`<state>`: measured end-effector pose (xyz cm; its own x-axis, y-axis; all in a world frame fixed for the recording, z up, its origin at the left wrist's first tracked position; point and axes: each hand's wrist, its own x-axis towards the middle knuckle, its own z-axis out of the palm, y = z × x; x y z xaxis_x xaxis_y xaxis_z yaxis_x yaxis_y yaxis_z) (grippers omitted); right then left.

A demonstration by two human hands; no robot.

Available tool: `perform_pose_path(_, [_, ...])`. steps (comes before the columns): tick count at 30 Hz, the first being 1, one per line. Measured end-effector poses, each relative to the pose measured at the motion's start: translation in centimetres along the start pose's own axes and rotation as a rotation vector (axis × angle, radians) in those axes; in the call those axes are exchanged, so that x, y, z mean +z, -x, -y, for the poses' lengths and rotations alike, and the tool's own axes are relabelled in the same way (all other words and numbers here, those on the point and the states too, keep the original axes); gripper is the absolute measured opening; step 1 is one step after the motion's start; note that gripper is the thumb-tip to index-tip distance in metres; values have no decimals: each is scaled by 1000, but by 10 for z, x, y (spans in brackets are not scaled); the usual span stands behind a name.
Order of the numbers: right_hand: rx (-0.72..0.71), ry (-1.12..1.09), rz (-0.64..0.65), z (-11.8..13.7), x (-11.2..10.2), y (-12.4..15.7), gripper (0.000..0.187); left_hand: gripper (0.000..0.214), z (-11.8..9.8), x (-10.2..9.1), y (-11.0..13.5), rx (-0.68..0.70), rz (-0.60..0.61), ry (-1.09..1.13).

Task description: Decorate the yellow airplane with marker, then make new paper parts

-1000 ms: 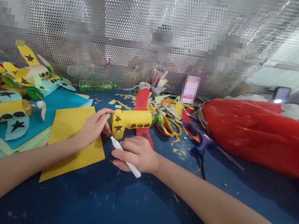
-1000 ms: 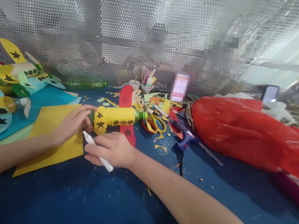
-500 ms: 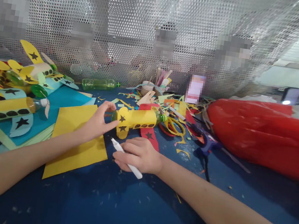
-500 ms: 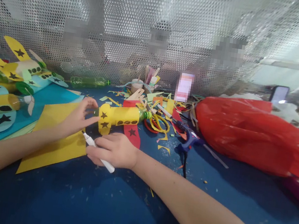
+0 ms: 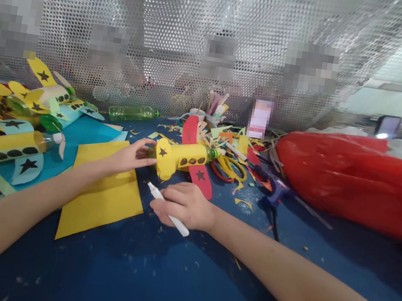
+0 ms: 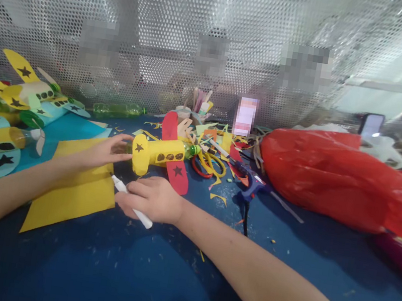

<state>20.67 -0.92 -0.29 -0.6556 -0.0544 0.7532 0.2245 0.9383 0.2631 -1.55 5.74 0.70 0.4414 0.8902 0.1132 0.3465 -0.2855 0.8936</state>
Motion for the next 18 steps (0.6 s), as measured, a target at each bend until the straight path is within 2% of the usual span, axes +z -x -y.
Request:
perform_pose_path(4, [46, 16, -13, 0, 1, -1, 9, 59, -2, -10, -1, -106, -14, 54])
perform_pose_path(8, [140, -1, 26, -1, 2, 1, 18, 50, -3, -16, -3, -183, -140, 305])
perform_pose_path(11, [170, -26, 34, -2, 0, 2, 23, 37, -4, -22, -6, -198, -225, 371])
perform_pose_path(13, [204, -70, -8, -5, -3, 1, 27, 30, -3, -25, -8, -226, -285, 411])
perform_pose_path(15, [333, -121, -109, -12, -10, -1, 29, 23, -2, -28, -11, -245, -349, 459])
perform_pose_path(18, [690, -164, -368, -33, -24, -4, 25, 18, 3, -32, -14, -232, -438, 485])
